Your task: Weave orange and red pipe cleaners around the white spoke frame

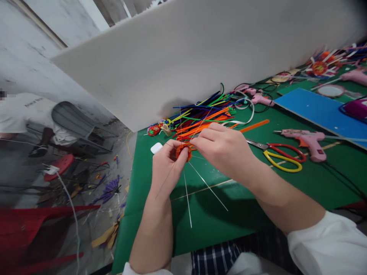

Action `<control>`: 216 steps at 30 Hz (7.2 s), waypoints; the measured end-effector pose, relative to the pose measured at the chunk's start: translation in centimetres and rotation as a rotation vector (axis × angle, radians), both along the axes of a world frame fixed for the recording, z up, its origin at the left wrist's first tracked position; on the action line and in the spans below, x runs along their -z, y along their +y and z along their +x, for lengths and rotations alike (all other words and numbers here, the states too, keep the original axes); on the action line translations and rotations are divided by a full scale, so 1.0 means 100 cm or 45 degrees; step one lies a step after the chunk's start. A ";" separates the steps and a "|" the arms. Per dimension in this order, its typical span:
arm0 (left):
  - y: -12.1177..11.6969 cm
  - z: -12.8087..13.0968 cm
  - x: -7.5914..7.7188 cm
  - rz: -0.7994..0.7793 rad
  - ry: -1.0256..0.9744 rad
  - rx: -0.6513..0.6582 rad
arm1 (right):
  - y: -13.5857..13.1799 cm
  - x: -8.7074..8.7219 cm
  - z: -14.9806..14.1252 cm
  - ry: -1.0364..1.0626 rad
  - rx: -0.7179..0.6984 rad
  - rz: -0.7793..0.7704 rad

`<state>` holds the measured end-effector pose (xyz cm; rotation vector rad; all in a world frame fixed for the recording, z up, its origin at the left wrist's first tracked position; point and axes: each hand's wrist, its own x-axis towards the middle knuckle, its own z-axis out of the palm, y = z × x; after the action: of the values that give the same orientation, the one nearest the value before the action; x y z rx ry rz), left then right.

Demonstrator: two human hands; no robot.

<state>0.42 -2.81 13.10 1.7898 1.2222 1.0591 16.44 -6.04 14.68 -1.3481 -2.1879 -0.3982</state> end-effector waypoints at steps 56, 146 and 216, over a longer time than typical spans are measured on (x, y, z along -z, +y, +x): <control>-0.006 0.011 0.010 0.440 0.573 -0.187 | 0.001 0.007 -0.009 0.125 0.155 -0.212; -0.009 0.014 -0.004 0.014 -0.545 -0.196 | 0.018 0.005 -0.001 1.387 -0.631 -0.751; -0.011 0.011 0.001 0.279 0.017 -0.165 | -0.005 -0.008 0.009 0.168 0.014 -0.368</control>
<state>1.53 -3.94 12.97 1.9037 1.2861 1.2997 17.32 -6.51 15.46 -1.4900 -2.1886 0.0066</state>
